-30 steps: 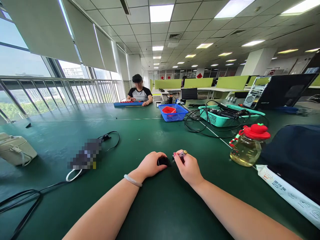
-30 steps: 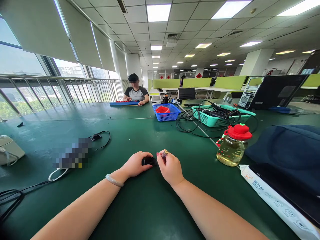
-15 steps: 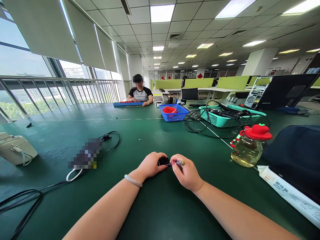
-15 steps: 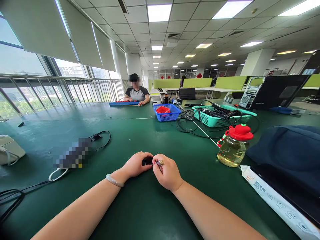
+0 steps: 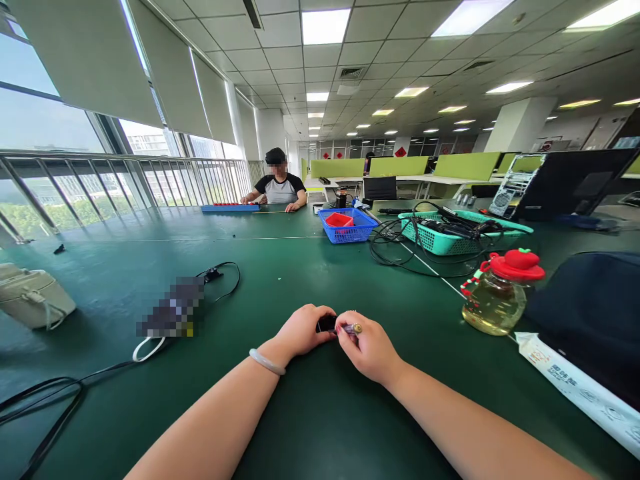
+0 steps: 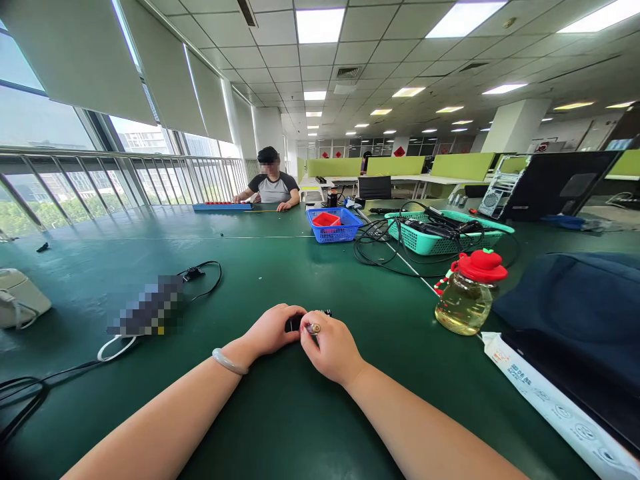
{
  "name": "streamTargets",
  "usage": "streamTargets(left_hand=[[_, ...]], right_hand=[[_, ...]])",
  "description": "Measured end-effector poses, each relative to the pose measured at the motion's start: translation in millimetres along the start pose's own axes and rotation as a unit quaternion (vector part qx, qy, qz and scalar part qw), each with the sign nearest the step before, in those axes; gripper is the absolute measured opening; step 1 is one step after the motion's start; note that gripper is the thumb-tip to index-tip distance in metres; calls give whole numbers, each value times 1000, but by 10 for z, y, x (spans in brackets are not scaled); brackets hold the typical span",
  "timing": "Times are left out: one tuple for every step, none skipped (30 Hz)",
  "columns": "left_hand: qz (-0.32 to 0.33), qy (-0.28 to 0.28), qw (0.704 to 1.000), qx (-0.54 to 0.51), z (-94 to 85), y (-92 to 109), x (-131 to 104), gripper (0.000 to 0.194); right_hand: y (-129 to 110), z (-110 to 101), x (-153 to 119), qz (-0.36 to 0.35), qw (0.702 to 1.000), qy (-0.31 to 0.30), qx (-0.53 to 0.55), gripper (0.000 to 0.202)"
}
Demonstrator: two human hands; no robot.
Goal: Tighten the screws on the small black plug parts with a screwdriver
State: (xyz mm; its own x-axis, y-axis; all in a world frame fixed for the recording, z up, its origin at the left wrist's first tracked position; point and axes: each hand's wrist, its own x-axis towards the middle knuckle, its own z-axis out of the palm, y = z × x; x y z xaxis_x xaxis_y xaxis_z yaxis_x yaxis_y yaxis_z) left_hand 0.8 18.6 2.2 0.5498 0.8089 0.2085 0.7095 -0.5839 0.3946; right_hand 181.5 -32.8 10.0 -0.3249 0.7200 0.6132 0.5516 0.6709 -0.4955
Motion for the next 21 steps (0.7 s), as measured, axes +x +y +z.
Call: streamTargets(left_hand=[[-1,-3,1000,0,-3,0,-1,34],[-3,-5,1000,0,-6,1,-2,35],[-6,-6,1000,-1,-8,0,-3,35],[-10,-7,1000,-2,-10,0,-5,36],[-15,-6,1000,-4,-10,0,-7,37],[-19,-5,1000,-5,-10,-1,-10,38],[-22,-4,1000,-5,-9,-1,-13,38],[-24,-1,1000,-4,-8,-1,-16,38],[-25,2,1000,-2,-7,0,-18,39],[-26,3,1000,0,-7,2,-20,38],[-27,4,1000,2,-6,5,-22,38],[-27,4,1000,3,-7,10,-23,37],[-28,5,1000,4,-7,15,-23,36],[-28,5,1000,3,-9,21,-24,36],[-26,5,1000,2,-10,28,-23,35],[-24,5,1000,0,-13,35,-23,35],[-22,4,1000,-3,-17,42,-23,35],[-19,2,1000,-6,-22,49,-23,34],[-15,2,1000,-10,-27,55,-23,33],[-10,4,1000,-15,-34,60,-25,32],[-6,9,1000,-20,-41,66,-27,32]], right_hand=[[6,0,0,11,1000,3,9,17],[13,-2,-1,19,1000,7,18,18],[20,-5,-3,23,999,11,25,19],[27,-10,-7,21,999,18,30,20],[33,-16,-11,18,999,28,34,21],[38,-21,-16,14,998,42,37,22],[42,-26,-21,11,997,61,38,22],[45,-29,-25,12,996,82,36,22],[49,-30,-27,15,994,100,32,22],[54,-28,-26,23,993,114,26,22],[60,-24,-23,32,992,121,18,22],[68,-18,-17,44,992,121,11,23],[77,-10,-9,56,992,116,6,23],[87,-2,0,69,992,107,2,24],[97,5,9,82,992,97,1,25],[106,11,18,93,992,87,3,26],[114,16,25,103,992,78,7,26],[121,20,30,113,991,69,12,27],[127,21,34,121,991,61,18,27],[132,22,35,127,990,54,25,27],[136,22,33,130,990,47,32,27]])
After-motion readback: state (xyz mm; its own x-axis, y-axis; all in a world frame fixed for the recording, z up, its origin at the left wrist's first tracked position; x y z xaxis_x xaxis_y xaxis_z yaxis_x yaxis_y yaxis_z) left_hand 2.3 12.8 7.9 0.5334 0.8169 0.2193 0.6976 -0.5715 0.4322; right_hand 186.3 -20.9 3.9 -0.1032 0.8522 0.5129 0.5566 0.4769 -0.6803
